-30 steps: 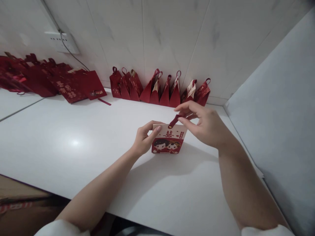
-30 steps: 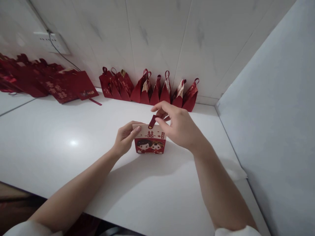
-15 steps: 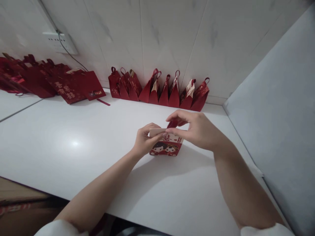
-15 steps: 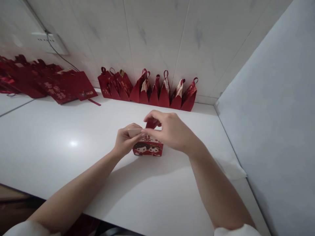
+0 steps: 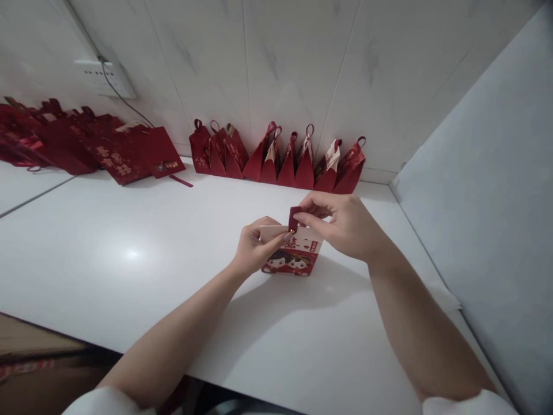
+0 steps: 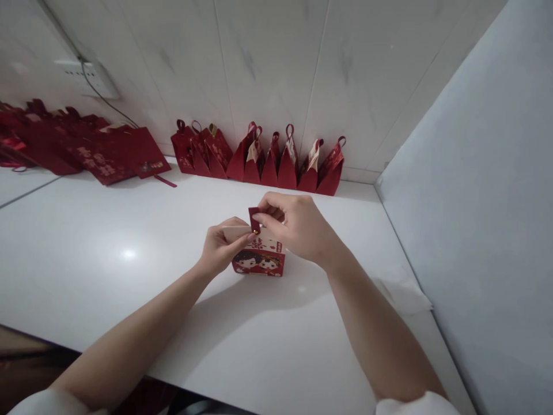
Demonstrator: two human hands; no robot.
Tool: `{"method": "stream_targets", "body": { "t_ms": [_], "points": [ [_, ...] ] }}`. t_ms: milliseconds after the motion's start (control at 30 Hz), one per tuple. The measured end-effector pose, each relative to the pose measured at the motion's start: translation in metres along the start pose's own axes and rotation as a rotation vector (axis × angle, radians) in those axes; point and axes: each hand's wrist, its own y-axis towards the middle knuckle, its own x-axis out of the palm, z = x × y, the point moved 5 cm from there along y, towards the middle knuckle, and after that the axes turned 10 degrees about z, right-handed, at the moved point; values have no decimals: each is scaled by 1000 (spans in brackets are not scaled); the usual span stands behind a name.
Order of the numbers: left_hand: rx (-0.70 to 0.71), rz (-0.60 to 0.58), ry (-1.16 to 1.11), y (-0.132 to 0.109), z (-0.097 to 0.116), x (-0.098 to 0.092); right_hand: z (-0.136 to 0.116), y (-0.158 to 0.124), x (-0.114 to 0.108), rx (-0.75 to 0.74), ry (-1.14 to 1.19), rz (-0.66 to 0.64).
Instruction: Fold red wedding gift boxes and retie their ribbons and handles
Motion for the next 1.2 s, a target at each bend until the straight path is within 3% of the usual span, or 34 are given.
{"method": "stream_targets", "body": {
  "t_ms": [300,700,833,1200],
  "points": [
    [63,18,-6,3,10,-3,-4,-3,1,-32,52,8],
    [-28,18,-23,5,-4,-3,0,-2,2,10,32,-22],
    [-46,23,-18,5,-5,-4,5,-3,10,47,58,-106],
    [30,10,3,4,2,-3,11,0,19,81,-87,-107]
  ]
}}
